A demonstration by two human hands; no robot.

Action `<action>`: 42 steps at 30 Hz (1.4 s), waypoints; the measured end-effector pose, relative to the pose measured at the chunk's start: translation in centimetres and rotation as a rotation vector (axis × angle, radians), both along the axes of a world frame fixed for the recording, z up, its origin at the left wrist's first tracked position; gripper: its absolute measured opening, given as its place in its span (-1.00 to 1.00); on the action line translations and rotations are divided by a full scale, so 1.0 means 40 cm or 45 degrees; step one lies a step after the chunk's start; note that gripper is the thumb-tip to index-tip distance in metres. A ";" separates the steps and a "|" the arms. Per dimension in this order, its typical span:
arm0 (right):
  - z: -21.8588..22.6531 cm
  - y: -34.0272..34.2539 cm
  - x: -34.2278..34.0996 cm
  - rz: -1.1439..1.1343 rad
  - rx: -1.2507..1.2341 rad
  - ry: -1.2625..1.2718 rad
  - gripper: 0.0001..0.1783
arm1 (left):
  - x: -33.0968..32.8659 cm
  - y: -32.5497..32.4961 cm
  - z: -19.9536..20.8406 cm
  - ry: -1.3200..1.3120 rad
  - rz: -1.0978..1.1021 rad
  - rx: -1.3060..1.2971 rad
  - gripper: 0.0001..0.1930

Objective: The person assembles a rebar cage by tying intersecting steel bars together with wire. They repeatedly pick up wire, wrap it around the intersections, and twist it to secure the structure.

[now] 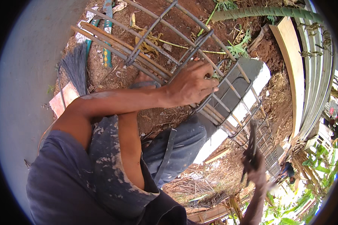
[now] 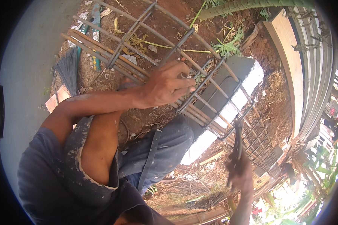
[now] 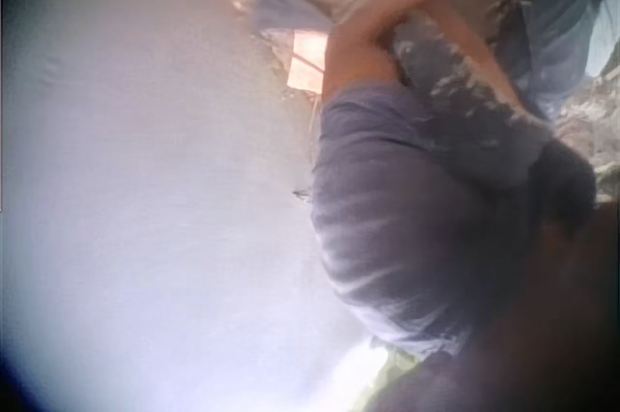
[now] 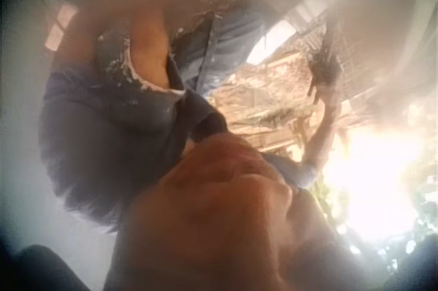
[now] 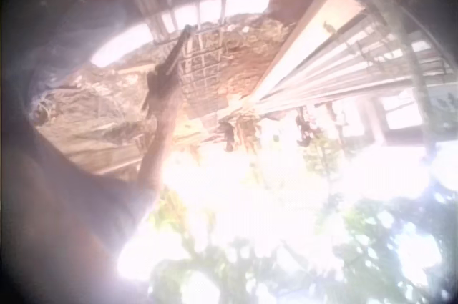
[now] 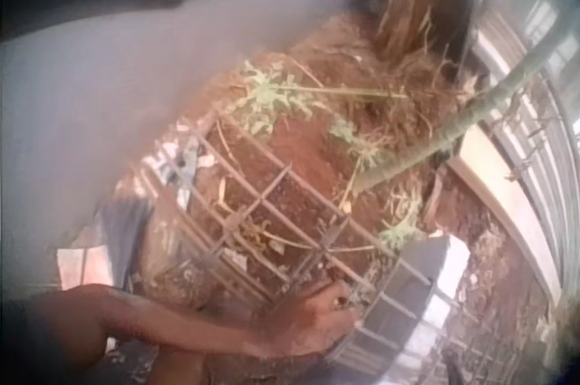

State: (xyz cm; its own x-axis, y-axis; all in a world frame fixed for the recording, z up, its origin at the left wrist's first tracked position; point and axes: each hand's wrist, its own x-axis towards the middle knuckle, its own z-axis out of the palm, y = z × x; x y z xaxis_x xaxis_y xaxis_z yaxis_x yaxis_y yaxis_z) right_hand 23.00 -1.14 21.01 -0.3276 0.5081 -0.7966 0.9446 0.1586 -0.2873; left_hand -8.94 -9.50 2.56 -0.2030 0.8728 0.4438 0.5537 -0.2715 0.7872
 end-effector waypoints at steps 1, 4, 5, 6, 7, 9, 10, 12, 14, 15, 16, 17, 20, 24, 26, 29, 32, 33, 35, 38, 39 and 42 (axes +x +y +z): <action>0.016 0.036 -0.117 0.123 0.127 -0.025 -0.27 | 0.013 0.008 0.000 -0.037 0.051 0.026 -0.83; -0.046 0.155 -0.373 0.632 0.354 0.196 -0.47 | 0.022 0.017 -0.004 -0.128 0.132 0.054 -0.82; -0.074 0.196 -0.417 0.853 0.448 0.278 -0.46 | 0.029 0.026 -0.002 -0.168 0.110 0.034 -0.82; -0.103 0.237 -0.449 1.072 0.539 0.356 -0.45 | 0.033 0.033 -0.003 -0.167 0.092 0.045 -0.82; -0.132 0.275 -0.486 1.118 0.491 0.313 -0.42 | 0.038 0.034 -0.007 -0.164 0.081 0.045 -0.82; -0.147 0.311 -0.549 1.166 0.345 0.133 -0.32 | 0.053 0.034 -0.012 -0.164 0.085 0.037 -0.81; -0.144 0.300 -0.598 1.169 0.246 0.021 -0.27 | 0.052 0.028 -0.013 -0.191 0.075 0.009 -0.82; -0.125 0.273 -0.663 1.106 0.091 -0.258 -0.16 | 0.048 0.018 -0.014 -0.238 0.047 -0.039 -0.83; -0.125 0.269 -0.693 1.099 0.049 -0.468 -0.06 | 0.046 0.018 -0.013 -0.220 0.028 -0.060 -0.82; -0.118 0.268 -0.700 1.140 0.074 -0.493 -0.06 | 0.044 0.020 -0.010 -0.213 0.015 -0.065 -0.82; -0.112 0.266 -0.709 1.181 0.098 -0.515 -0.06 | 0.041 0.021 -0.009 -0.210 0.018 -0.069 -0.82; -0.107 0.264 -0.726 1.193 0.098 -0.521 -0.07 | 0.038 0.022 -0.009 -0.206 0.020 -0.076 -0.82; -0.091 0.262 -0.737 1.253 0.187 -0.520 -0.08 | 0.054 0.038 -0.011 -0.213 0.008 -0.049 -0.82; -0.104 0.265 -0.722 1.499 0.432 -0.399 -0.09 | 0.049 0.058 -0.002 -0.216 0.054 -0.062 -0.82; -0.109 0.268 -0.716 1.544 0.468 -0.350 -0.12 | 0.060 0.067 -0.009 -0.223 0.130 -0.001 -0.87; -0.111 0.272 -0.706 1.503 0.418 -0.293 -0.24 | 0.063 0.076 -0.007 -0.283 0.116 -0.025 -0.85; -0.108 0.277 -0.726 1.387 0.211 -0.283 -0.46 | 0.067 0.081 -0.011 -0.266 0.138 -0.034 -0.77; -0.120 0.289 -0.717 1.342 0.134 -0.268 -0.51 | 0.065 0.081 -0.010 -0.246 0.163 -0.027 -0.75; -0.130 0.296 -0.717 1.185 -0.053 -0.330 -0.63 | 0.058 0.078 -0.011 -0.136 0.329 0.081 -0.67; -0.113 0.293 -0.739 0.752 -0.324 -0.488 -0.72 | 0.045 0.113 -0.013 0.027 0.615 0.151 -0.54; -0.109 0.296 -0.743 0.547 -0.390 -0.487 -0.70 | 0.043 0.132 -0.019 0.086 0.718 0.148 -0.49; -0.081 0.317 -0.716 0.346 -0.356 -0.288 -0.63 | 0.054 0.208 -0.007 0.199 0.523 0.014 -0.43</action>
State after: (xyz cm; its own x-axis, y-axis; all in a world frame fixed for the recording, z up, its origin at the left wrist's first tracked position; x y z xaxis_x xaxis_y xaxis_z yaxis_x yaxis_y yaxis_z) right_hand -5.62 11.54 17.79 -0.2209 0.1829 -0.9580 0.9234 0.3553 -0.1451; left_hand -6.78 -1.18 2.27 -0.4619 0.7289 0.5054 0.7296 -0.0119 0.6838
